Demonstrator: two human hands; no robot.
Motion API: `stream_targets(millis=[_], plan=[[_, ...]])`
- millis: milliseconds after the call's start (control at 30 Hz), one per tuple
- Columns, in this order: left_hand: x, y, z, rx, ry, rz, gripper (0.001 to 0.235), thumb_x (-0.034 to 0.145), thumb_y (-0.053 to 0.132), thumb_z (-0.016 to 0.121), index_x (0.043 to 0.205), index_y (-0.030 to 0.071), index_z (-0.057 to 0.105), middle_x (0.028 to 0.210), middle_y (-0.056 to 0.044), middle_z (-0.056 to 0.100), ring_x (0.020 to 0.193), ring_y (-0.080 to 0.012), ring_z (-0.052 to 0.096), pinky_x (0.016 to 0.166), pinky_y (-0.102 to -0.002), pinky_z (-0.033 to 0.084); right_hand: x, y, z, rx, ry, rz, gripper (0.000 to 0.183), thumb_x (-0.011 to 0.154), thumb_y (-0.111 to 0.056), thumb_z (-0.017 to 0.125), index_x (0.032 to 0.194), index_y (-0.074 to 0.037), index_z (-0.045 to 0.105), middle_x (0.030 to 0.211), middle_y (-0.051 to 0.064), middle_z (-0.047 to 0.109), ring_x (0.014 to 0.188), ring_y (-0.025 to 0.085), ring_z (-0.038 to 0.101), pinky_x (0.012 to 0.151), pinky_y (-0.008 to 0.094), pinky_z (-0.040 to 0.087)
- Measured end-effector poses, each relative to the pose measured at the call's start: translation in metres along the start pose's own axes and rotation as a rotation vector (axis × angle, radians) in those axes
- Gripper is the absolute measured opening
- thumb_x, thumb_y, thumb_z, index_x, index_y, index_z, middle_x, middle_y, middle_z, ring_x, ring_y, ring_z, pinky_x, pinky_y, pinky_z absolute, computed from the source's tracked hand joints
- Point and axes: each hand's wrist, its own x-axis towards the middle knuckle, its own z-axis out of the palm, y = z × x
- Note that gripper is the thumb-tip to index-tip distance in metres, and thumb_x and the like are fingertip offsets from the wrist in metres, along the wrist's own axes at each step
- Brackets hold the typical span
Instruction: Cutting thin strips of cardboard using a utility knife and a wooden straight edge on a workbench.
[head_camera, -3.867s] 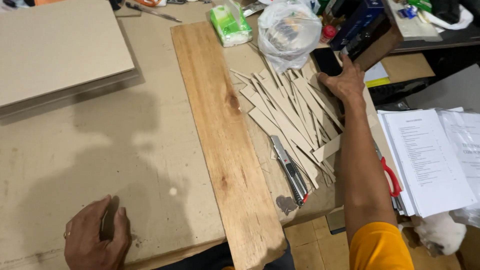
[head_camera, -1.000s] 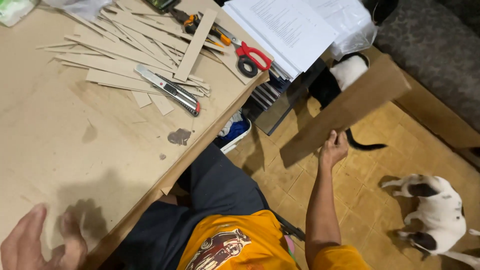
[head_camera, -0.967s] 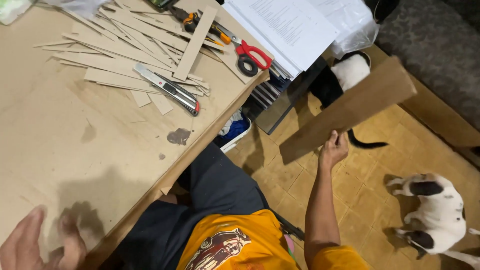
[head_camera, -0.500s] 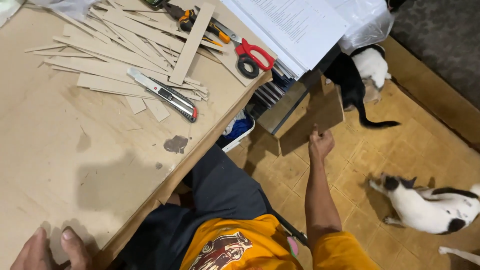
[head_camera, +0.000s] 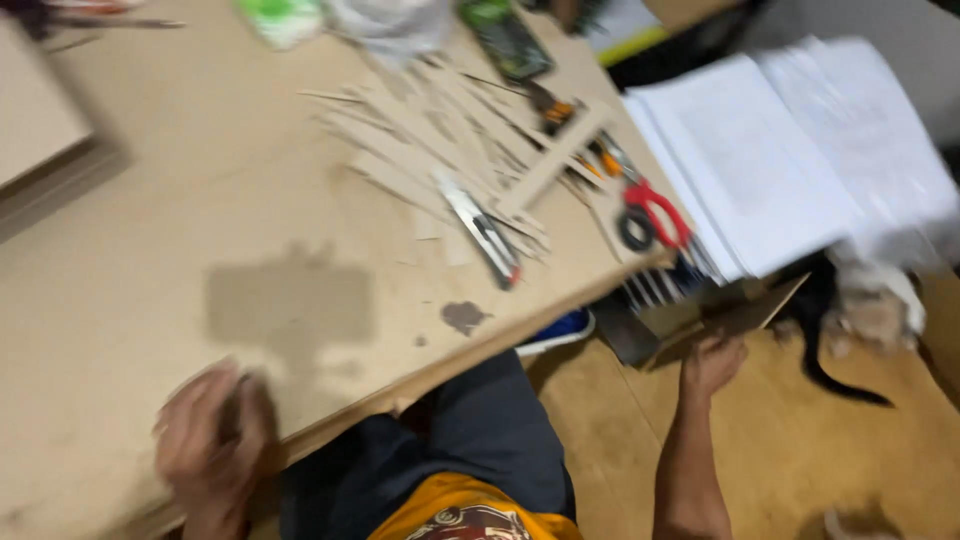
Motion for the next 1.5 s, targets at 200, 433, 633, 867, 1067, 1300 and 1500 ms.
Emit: stream_targets(millis=[200,433,633,867,1067,1300,1500], plan=[[0.01,0.01,-0.003,-0.028,-0.041,-0.051,0.017,0.095,0.001,0.075,0.112,0.003,0.073,0.115,-0.014,0.075,0.108,-0.0294,0.072,0.102,-0.042,0.053,0.004,-0.044,-0.006,0.05,-0.266,0.083,0.055,0.092,-0.009,0.05,0.145,0.003,0.058,0.125,0.033,0.063,0.113,0.051,0.056,0.089,0.057,0.045],[0.009,0.006,0.008,0.054,-0.092,-0.083,0.022,0.094,0.013,0.077,0.114,0.004,0.075,0.117,-0.011,0.073,0.113,-0.0282,0.069,0.1,-0.04,0.055,0.021,-0.144,-0.101,0.205,-0.046,0.318,0.027,0.108,-0.017,0.058,0.119,-0.002,0.077,0.1,0.016,0.074,0.089,0.03,0.07,0.078,0.042,0.056],[0.017,0.008,0.01,0.001,-0.068,-0.076,0.019,0.09,0.009,0.077,0.108,0.003,0.074,0.113,-0.012,0.072,0.108,-0.0314,0.068,0.103,-0.042,0.054,0.04,-0.365,-0.204,0.544,-0.311,-0.284,0.017,0.107,-0.007,0.062,0.119,0.001,0.07,0.107,0.014,0.07,0.09,0.024,0.062,0.08,0.035,0.053],[0.023,0.009,-0.001,-0.13,0.054,-0.083,0.015,0.09,0.003,0.069,0.103,-0.004,0.07,0.106,-0.017,0.069,0.101,-0.0337,0.065,0.105,-0.045,0.053,0.029,-0.453,-0.153,0.178,-0.56,-0.721,0.048,0.097,-0.042,0.064,0.139,-0.017,0.065,0.121,0.021,0.066,0.11,0.046,0.06,0.08,0.059,0.051],[0.006,0.002,0.021,0.022,-0.423,-0.457,0.09,0.094,0.059,0.052,0.153,-0.006,0.035,0.161,-0.026,0.034,0.152,-0.0445,0.024,0.124,-0.054,0.015,0.036,-0.475,-0.165,0.263,-0.669,-0.547,0.053,0.1,-0.036,0.055,0.147,-0.01,0.057,0.121,0.028,0.064,0.117,0.047,0.055,0.088,0.06,0.046],[-0.001,-0.001,0.035,0.248,-0.511,-0.328,0.104,0.098,0.078,0.033,0.16,-0.004,0.015,0.167,-0.024,0.015,0.157,-0.0395,0.006,0.126,-0.051,0.001,-0.04,-0.591,-0.128,0.657,-0.695,-0.621,0.038,0.096,-0.026,0.063,0.128,-0.01,0.07,0.125,0.012,0.072,0.113,0.03,0.064,0.1,0.042,0.048],[0.011,-0.004,0.021,0.097,-0.634,-0.418,0.107,0.092,0.077,0.041,0.159,-0.003,0.019,0.167,-0.026,0.017,0.155,-0.0429,0.009,0.123,-0.055,0.006,-0.089,-0.691,-0.141,0.726,-0.867,-0.805,0.047,0.102,-0.039,0.049,0.142,-0.014,0.05,0.139,0.016,0.06,0.127,0.037,0.056,0.106,0.048,0.044]])
